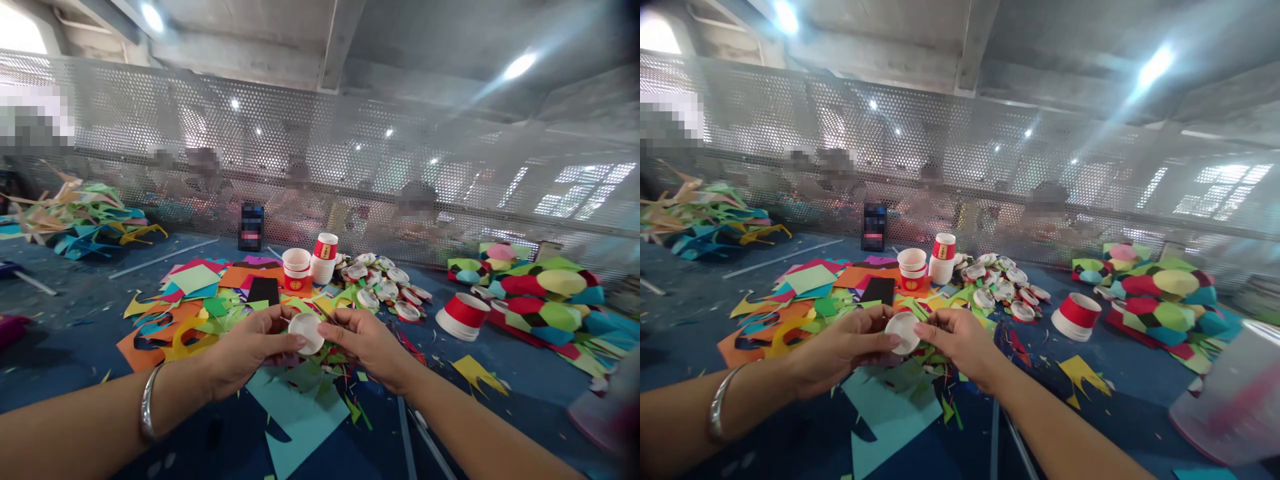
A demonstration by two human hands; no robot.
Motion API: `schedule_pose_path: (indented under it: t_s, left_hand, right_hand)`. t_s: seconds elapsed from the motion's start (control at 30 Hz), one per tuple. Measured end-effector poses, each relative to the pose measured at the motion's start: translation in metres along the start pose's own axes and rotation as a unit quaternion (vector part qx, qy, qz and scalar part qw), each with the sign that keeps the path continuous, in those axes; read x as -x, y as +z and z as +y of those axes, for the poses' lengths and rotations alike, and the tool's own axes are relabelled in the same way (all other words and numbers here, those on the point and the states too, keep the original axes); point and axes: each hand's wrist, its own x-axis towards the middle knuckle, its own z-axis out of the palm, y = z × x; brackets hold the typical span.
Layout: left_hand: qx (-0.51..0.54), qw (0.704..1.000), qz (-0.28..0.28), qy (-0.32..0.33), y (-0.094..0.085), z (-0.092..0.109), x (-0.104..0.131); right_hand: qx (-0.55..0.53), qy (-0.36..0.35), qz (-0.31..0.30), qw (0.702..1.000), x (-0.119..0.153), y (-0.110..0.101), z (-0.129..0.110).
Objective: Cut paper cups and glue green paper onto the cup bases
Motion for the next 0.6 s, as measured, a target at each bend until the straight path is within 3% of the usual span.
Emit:
schedule_pose_path:
  t_s: [0.13,0.27,0.43,0.6]
  left_hand:
    - [0.015,0.999,0.017,-0.024,0.0011,0.0001,0.0014]
    - [0.094,0.994,0.058,-0.021,0.0009,0.0037,-0.0005]
    - [0.117,0.988,0.102,0.011,-0.0011,0.0065,-0.0038]
    - [0.143,0.987,0.075,0.009,-0.0006,0.0056,-0.0031]
  right_hand:
    - [0.0,-0.026,0.032,0.999,0.0018,0.0009,-0.0055]
    - [0.022,-0.049,0.066,0.996,0.0019,0.0003,-0.0059]
    - [0.055,-0.073,0.047,0.995,0.0018,0.0033,-0.0031]
    - [0.064,-0.078,0.026,0.995,0.0048,0.0086,-0.0055]
